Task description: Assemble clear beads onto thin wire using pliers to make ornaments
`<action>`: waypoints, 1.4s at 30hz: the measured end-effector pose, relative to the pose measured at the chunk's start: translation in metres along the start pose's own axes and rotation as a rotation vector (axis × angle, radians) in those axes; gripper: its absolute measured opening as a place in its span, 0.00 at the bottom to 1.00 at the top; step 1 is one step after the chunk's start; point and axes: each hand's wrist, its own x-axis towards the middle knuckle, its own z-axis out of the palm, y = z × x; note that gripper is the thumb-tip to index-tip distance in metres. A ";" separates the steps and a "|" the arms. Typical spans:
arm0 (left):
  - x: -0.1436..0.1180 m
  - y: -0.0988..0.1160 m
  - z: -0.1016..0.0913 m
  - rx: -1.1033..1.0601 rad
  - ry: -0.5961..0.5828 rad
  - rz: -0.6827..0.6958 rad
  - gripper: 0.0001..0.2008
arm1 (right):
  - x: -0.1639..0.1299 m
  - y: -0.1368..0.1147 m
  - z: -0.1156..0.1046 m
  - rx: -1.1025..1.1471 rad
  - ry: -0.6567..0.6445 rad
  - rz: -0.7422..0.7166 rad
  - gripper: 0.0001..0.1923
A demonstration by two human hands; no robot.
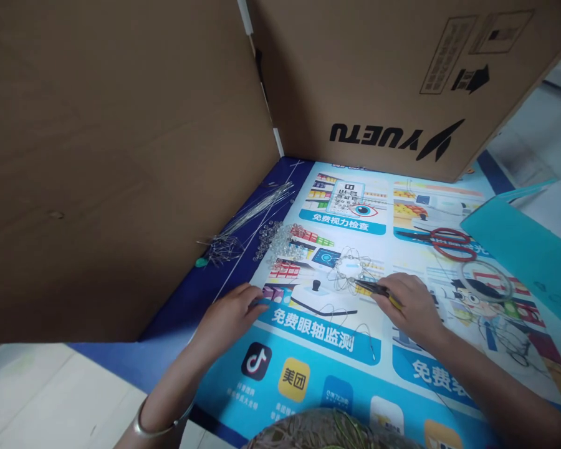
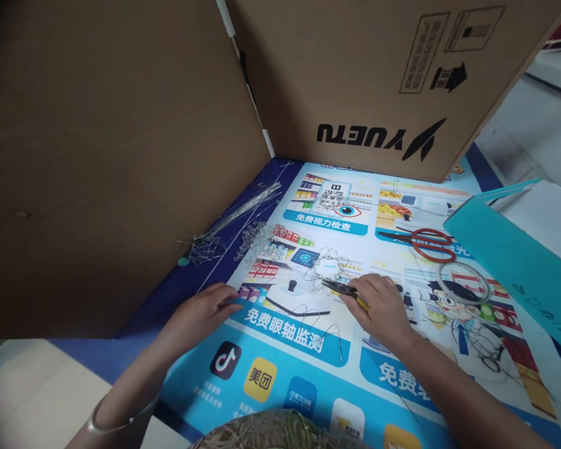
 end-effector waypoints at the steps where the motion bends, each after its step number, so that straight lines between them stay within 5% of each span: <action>1: 0.002 0.003 0.003 0.013 0.007 0.013 0.09 | 0.000 0.000 0.000 0.000 0.000 -0.003 0.12; 9: 0.007 0.020 0.022 0.288 0.063 0.071 0.12 | -0.001 -0.001 0.000 0.012 -0.026 -0.017 0.13; 13: 0.005 0.020 0.021 0.254 0.054 0.088 0.10 | 0.000 -0.004 0.000 0.054 -0.014 -0.023 0.12; 18: 0.013 0.044 0.005 0.168 0.025 0.160 0.08 | 0.008 -0.019 -0.011 0.278 0.010 0.189 0.10; 24: 0.040 0.095 -0.010 0.206 0.108 0.532 0.08 | 0.019 -0.032 -0.039 0.472 -0.007 0.467 0.08; 31: 0.067 0.138 -0.021 0.304 0.216 0.811 0.19 | 0.025 -0.010 -0.051 0.718 0.031 0.647 0.13; 37: 0.078 0.152 -0.019 0.362 0.220 0.891 0.06 | 0.026 0.000 -0.049 0.962 -0.215 0.647 0.15; 42: 0.079 0.152 -0.010 0.339 0.277 0.917 0.05 | 0.022 -0.003 -0.039 1.048 -0.397 0.659 0.16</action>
